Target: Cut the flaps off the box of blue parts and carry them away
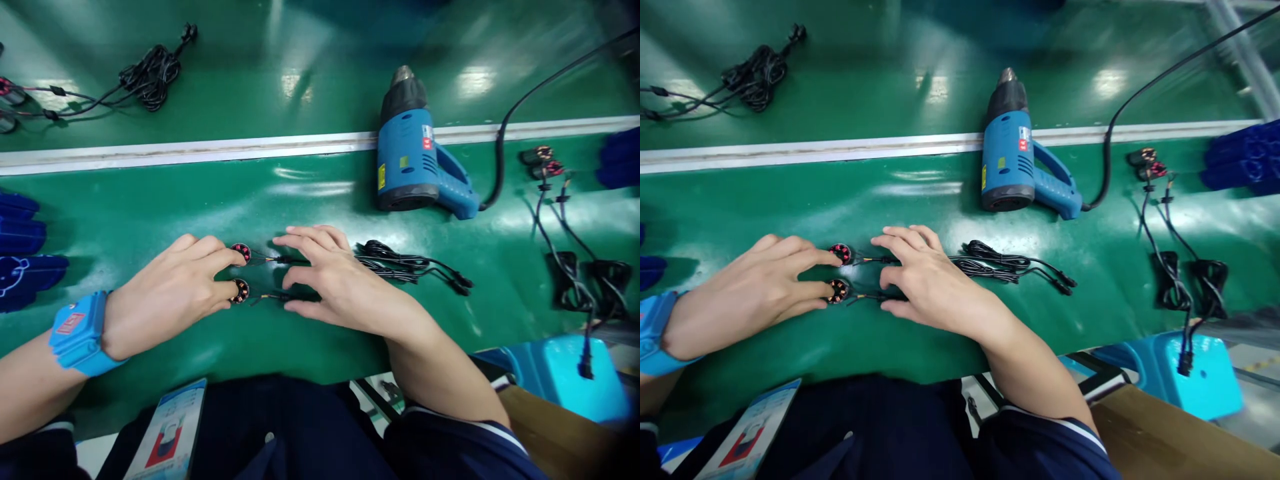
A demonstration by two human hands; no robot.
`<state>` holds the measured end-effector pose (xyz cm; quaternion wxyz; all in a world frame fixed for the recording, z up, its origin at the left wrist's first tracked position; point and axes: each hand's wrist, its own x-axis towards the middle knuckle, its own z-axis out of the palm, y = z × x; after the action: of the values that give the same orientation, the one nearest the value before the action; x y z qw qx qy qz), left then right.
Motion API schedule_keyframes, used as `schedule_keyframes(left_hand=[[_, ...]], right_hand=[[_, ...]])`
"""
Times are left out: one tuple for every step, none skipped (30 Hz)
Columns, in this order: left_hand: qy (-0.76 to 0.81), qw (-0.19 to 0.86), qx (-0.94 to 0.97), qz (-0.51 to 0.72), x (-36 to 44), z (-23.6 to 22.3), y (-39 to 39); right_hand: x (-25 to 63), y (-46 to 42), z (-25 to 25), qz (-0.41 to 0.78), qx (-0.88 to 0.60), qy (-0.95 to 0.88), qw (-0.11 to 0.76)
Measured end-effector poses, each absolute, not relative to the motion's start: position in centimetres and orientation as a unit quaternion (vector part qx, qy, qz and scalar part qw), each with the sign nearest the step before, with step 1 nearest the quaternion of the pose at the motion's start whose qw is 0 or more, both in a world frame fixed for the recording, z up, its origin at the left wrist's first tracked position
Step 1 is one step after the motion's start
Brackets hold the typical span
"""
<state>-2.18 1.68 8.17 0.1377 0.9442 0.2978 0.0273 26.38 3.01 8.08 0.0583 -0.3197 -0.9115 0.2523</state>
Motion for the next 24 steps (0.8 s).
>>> schedule_keyframes(left_hand=[[0.302,0.135,0.943,0.028,-2.1,8.0,1.7],[0.306,0.138,0.942,0.033,-2.0,7.9,1.7],[0.309,0.146,0.939,0.040,-2.0,7.8,1.8],[0.313,0.155,0.936,0.046,-2.0,7.7,1.9],[0.317,0.164,0.933,0.049,-2.1,7.7,2.1],[0.320,0.172,0.930,0.050,-2.2,7.7,2.3],[0.321,0.177,0.929,0.048,-2.3,7.7,2.4],[0.322,0.180,0.929,0.047,-2.4,7.8,2.6],[0.323,0.177,0.928,0.049,-2.6,8.0,2.9],[0.326,0.171,0.928,0.054,-2.9,8.1,3.1],[0.331,0.161,0.928,0.060,-3.2,8.3,3.4],[0.338,0.148,0.927,0.067,-3.6,8.5,3.7],[0.349,0.131,0.925,0.075,-4.0,8.7,4.0],[0.365,0.112,0.921,0.081,-4.5,8.8,4.3],[0.385,0.094,0.915,0.082,-5.0,8.8,4.7],[0.410,0.077,0.906,0.076,-5.4,8.7,5.2],[0.439,0.058,0.894,0.065,-5.8,8.5,5.6],[0.469,0.035,0.881,0.050,-6.2,8.1,6.0],[0.495,0.012,0.868,0.028,-6.5,7.8,6.3],[0.515,-0.012,0.857,0.003,-6.8,7.5,6.5],[0.529,-0.034,0.848,-0.021,-7.0,7.3,6.6],[0.539,-0.052,0.840,-0.044,-7.2,7.2,6.6],[0.545,-0.063,0.833,-0.063,-7.4,7.5,6.4],[0.551,-0.068,0.828,-0.076,-7.7,8.0,6.1]], right_hand=[[26.2,3.0,7.8,0.244,-0.330,-0.910,0.058],[26.1,3.0,7.6,0.237,-0.340,-0.908,0.062],[26.0,3.1,7.3,0.229,-0.349,-0.906,0.069],[26.0,3.2,7.2,0.222,-0.357,-0.904,0.076],[26.0,3.3,7.1,0.215,-0.363,-0.903,0.083],[26.1,3.3,7.0,0.212,-0.367,-0.902,0.087],[26.2,3.4,7.1,0.213,-0.367,-0.901,0.091],[26.3,3.5,7.2,0.218,-0.366,-0.899,0.095],[26.5,3.6,7.4,0.226,-0.366,-0.897,0.100],[26.6,3.6,7.7,0.234,-0.369,-0.893,0.107],[26.8,3.7,7.9,0.238,-0.376,-0.887,0.118],[26.9,3.8,8.2,0.239,-0.388,-0.880,0.132],[27.0,4.0,8.5,0.237,-0.402,-0.872,0.149],[27.0,4.2,8.7,0.235,-0.418,-0.862,0.165],[27.0,4.5,8.8,0.233,-0.431,-0.853,0.180],[26.8,4.9,8.9,0.232,-0.439,-0.847,0.191],[26.6,5.4,9.0,0.231,-0.441,-0.846,0.194],[26.2,6.1,9.0,0.227,-0.436,-0.850,0.189],[25.7,6.9,9.0,0.219,-0.427,-0.859,0.180],[25.1,8.0,8.9,0.207,-0.415,-0.869,0.170],[24.3,9.2,8.8,0.193,-0.404,-0.880,0.160],[23.5,10.5,8.6,0.180,-0.395,-0.888,0.153],[22.4,11.9,8.3,0.168,-0.389,-0.894,0.149],[21.3,13.4,8.1,0.157,-0.385,-0.898,0.147]])
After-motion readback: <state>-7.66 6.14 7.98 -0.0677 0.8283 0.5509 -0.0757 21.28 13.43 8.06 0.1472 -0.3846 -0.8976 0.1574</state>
